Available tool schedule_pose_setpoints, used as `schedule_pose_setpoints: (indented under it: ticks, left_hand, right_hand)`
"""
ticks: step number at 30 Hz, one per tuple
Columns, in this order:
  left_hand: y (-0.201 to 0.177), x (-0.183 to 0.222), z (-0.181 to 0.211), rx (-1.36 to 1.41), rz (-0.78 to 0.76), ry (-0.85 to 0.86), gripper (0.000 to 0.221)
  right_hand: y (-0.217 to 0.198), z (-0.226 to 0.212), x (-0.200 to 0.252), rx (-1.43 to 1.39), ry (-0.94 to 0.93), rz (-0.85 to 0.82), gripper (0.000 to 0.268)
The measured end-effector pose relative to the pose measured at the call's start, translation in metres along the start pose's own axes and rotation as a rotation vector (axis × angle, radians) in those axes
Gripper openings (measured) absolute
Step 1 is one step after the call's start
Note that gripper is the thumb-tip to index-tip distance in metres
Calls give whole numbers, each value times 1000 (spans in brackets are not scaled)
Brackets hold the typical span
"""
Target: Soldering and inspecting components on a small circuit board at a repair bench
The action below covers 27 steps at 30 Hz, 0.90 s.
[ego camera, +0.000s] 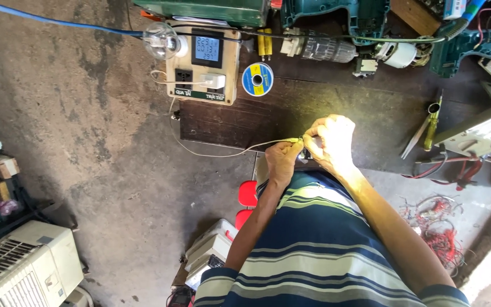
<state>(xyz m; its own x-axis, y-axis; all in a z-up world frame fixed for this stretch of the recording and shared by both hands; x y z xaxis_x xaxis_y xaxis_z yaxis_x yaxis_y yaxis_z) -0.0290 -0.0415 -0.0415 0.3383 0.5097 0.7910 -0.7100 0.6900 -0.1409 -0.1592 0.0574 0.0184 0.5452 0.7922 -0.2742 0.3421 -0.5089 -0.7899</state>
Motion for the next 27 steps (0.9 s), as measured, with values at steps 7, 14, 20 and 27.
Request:
schedule_pose_setpoints:
  ticks: [7, 14, 20, 27]
  left_hand:
    - [1, -3, -4, 1, -4, -8, 14]
    - [2, -2, -3, -25, -11, 21, 15]
    - [1, -1, -2, -26, -12, 28, 15]
    - [1, 1, 2, -33, -9, 37, 16]
  right_hand:
    - [-8, -6, -6, 9, 11, -25, 21]
    - [0, 0, 1, 28, 9, -3, 20]
    - [-1, -1, -1, 20, 18, -8, 20]
    - [-4, -2, -1, 22, 16, 26, 20]
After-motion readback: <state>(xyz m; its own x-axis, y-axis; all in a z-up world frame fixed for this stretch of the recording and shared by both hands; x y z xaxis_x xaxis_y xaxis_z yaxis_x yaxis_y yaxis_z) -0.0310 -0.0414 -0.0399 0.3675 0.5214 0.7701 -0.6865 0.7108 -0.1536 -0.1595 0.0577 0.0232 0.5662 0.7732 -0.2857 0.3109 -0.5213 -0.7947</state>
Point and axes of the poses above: each hand's wrist, its own x-axis away from the middle knuckle, its own y-axis out of the palm, z = x × y, the point moved 7 cm from there along -x, towards the middle knuckle, and after that the axes turned 13 degrees about -y, right-handed, at the moved point
